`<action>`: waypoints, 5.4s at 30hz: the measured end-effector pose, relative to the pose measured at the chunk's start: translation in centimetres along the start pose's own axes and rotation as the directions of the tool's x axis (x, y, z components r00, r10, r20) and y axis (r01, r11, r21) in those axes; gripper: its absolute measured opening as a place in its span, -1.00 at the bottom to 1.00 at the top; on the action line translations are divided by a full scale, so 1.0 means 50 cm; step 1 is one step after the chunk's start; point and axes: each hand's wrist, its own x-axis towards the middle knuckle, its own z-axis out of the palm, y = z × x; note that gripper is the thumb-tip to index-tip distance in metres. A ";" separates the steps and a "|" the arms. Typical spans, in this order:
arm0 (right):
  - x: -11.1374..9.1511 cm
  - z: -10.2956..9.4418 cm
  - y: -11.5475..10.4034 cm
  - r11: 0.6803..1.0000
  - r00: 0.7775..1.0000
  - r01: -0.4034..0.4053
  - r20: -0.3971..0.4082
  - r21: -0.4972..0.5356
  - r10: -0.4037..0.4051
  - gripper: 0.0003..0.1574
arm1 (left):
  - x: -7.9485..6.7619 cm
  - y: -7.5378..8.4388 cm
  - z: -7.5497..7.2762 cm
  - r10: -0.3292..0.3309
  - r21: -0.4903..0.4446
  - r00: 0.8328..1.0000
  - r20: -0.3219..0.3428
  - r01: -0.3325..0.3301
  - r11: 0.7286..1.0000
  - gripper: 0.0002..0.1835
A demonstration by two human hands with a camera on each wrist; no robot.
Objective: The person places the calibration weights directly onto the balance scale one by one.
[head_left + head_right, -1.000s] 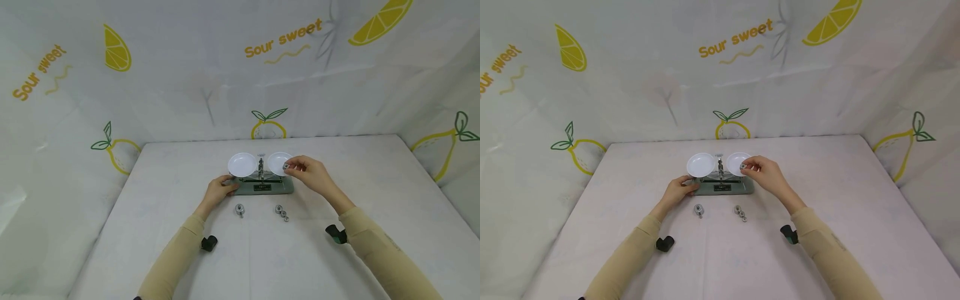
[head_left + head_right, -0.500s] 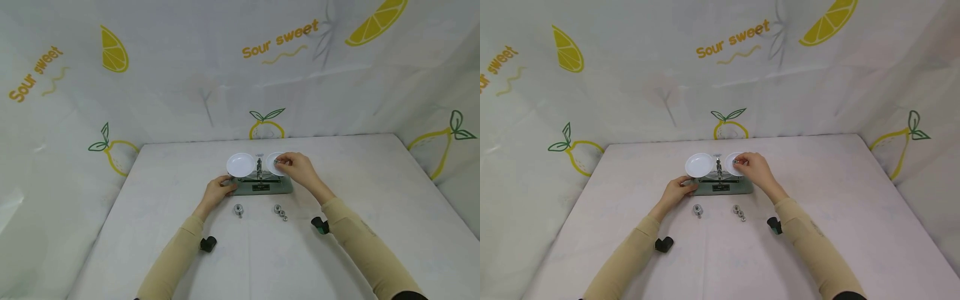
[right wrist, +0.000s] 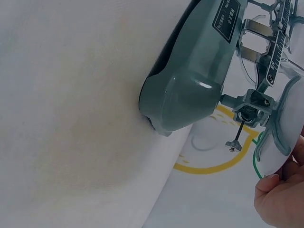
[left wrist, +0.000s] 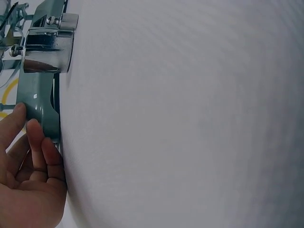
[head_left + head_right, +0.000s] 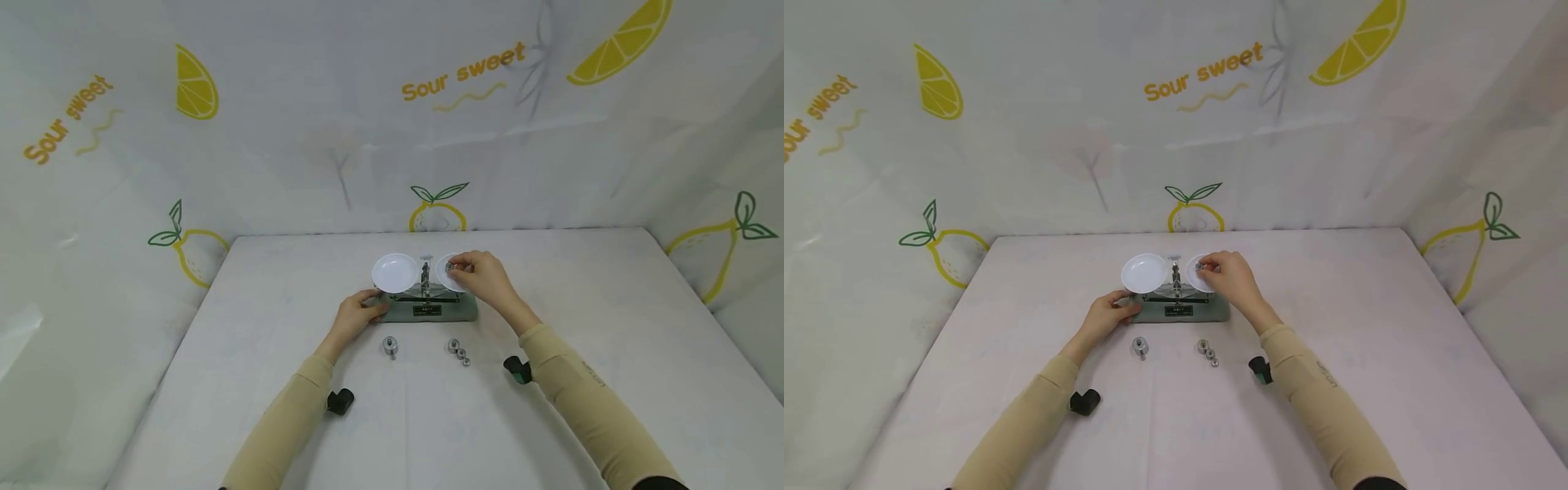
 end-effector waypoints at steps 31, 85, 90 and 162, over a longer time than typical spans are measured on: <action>-0.024 -0.020 -0.002 1.000 1.000 0.001 -0.032 0.019 0.000 -0.65 | 0.000 -0.004 -0.002 -0.018 -0.020 1.000 0.005 0.018 1.000 -0.48; -0.151 0.026 0.065 0.984 0.945 0.099 0.296 0.147 -0.140 -0.72 | -0.002 0.003 0.002 -0.036 -0.005 0.999 -0.010 0.036 0.999 -0.50; -0.148 0.028 0.071 0.983 0.922 0.139 0.346 0.119 -0.172 -0.75 | -0.001 0.000 0.002 -0.032 -0.009 0.999 -0.010 0.032 0.999 -0.50; -0.132 -0.044 0.043 0.905 0.878 0.420 0.282 -0.064 -0.388 -0.81 | -0.005 -0.004 0.001 -0.024 -0.019 1.000 -0.003 0.024 1.000 -0.50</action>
